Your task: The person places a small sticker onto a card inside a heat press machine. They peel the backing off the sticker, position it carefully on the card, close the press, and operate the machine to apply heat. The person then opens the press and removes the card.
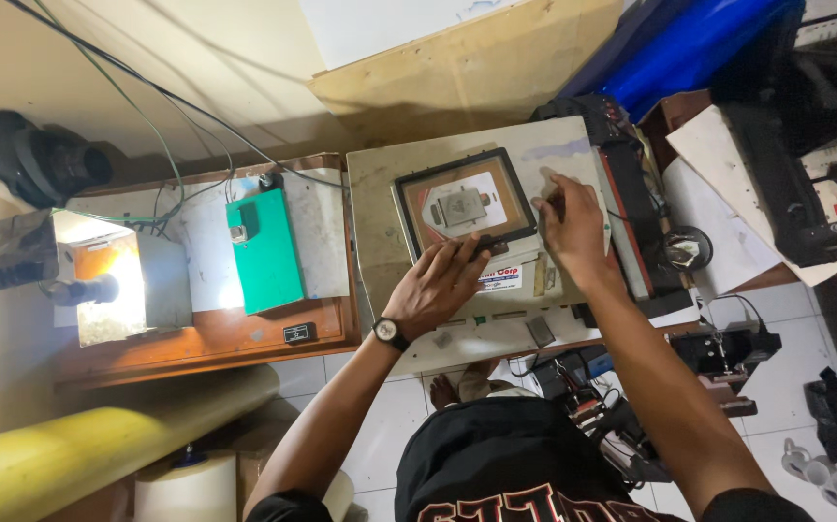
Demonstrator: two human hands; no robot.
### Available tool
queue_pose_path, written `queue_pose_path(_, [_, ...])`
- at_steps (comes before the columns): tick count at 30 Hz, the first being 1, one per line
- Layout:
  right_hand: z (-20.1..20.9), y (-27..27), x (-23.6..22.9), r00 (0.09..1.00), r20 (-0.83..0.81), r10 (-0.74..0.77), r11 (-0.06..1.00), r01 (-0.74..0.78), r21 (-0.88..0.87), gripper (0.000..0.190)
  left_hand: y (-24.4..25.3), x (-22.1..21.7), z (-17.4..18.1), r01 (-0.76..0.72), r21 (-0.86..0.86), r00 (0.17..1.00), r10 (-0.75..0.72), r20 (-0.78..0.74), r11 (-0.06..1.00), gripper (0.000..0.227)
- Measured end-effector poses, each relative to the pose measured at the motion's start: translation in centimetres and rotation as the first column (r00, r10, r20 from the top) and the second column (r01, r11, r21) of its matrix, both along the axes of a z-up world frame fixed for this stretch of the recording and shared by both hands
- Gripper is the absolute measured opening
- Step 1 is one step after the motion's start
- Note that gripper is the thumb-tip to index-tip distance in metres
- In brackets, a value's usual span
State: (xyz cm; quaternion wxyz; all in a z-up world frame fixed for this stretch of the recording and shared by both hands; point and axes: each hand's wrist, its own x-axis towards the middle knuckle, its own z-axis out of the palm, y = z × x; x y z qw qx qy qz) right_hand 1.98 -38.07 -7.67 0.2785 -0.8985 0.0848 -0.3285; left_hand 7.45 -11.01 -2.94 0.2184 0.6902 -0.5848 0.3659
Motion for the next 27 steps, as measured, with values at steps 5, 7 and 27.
queue_pose_path(5, [-0.1, 0.0, -0.3, 0.995, -0.078, -0.066, 0.994, 0.072, 0.084, 0.046, 1.0, 0.9, -0.5, -0.040, 0.017, 0.999, 0.041, -0.031, 0.999, 0.030])
queue_pose_path(7, [0.9, 0.7, -0.7, 0.987, -0.139, -0.081, 0.984, 0.101, 0.146, 0.049, 1.6, 0.9, 0.2, -0.065, 0.020, 0.997, 0.066, -0.031, 0.998, 0.028])
queue_pose_path(27, [-0.7, 5.5, -4.7, 0.998, 0.055, 0.016, 0.995, -0.021, 0.094, 0.023, 1.5, 2.8, 4.0, -0.027, -0.060, 0.994, 0.033, 0.103, 0.998, 0.026])
